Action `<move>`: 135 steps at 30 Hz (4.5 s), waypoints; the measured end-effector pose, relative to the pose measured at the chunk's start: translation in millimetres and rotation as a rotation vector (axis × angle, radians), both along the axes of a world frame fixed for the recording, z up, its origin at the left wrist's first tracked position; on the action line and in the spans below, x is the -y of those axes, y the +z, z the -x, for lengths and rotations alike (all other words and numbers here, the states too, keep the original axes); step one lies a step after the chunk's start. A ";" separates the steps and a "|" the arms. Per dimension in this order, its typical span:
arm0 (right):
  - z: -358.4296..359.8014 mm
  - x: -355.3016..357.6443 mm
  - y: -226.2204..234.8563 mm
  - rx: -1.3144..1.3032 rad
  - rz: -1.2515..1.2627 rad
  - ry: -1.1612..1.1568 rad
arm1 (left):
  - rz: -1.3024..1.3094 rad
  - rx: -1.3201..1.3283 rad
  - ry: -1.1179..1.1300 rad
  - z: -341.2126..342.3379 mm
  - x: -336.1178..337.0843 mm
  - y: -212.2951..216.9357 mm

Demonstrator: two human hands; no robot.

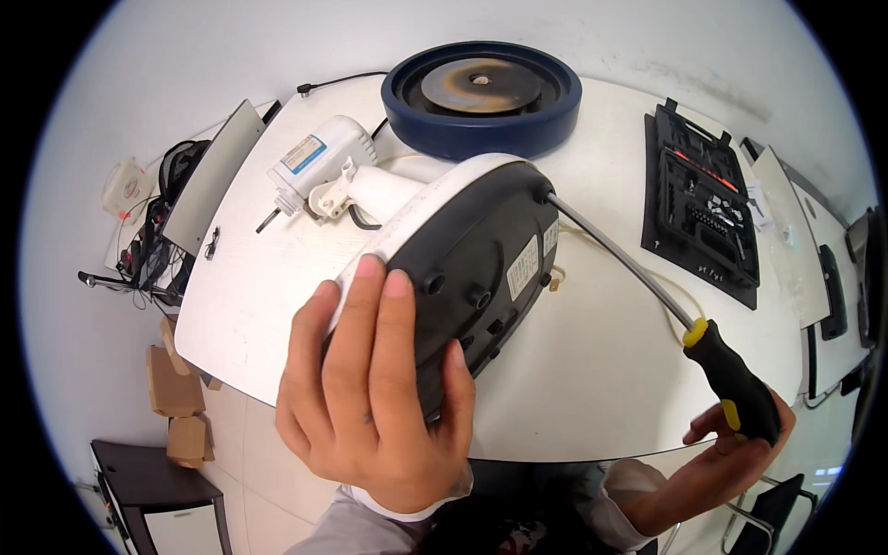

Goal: The person uses a screwdriver to remove screws from the base of a white appliance, then flips it over to continue unscrewing the bottom panel. The appliance is handled and rotated to access different screw locations.

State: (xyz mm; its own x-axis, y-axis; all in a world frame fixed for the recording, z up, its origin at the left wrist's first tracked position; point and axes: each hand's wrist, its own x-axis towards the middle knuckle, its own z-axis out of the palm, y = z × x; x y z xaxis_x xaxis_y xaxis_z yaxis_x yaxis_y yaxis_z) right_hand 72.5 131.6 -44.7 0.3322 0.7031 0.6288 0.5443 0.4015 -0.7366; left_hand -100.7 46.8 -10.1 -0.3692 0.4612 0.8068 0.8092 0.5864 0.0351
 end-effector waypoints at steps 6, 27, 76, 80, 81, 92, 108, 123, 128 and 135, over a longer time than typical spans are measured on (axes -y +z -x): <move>-3.5 7.8 6.0 0.124 0.012 -0.076 | 0.003 0.025 -0.005 -0.1 0.0 0.5; -5.3 10.9 18.6 -0.122 0.014 0.356 | -0.056 0.022 -0.007 -3.4 -4.0 1.7; -4.8 1.4 5.8 -0.285 -0.045 0.481 | -0.032 0.002 0.013 -6.2 -3.3 1.1; -4.0 2.4 2.8 -0.320 0.024 0.485 | -0.032 0.006 0.026 -6.4 -2.7 0.3; -4.7 1.9 0.6 -0.326 0.033 0.494 | -0.035 0.009 0.021 -6.3 -3.2 -0.1; -8.0 4.3 -15.7 -0.384 0.138 0.665 | -0.058 -0.073 0.022 -8.1 -8.5 2.4; -12.8 -13.7 -19.6 -0.335 0.097 0.661 | -0.043 -0.109 0.037 -7.4 -8.3 -0.4; -26.0 -4.2 10.1 0.065 -0.219 0.713 | -0.040 -0.112 0.017 -8.1 -10.9 0.4; -16.9 -3.2 13.1 -0.007 -0.228 0.678 | -0.057 -0.086 -0.002 -4.9 -3.7 6.2; -7.4 -7.6 6.8 -0.230 -0.098 0.555 | -0.059 -0.064 0.013 -1.1 -6.1 -2.7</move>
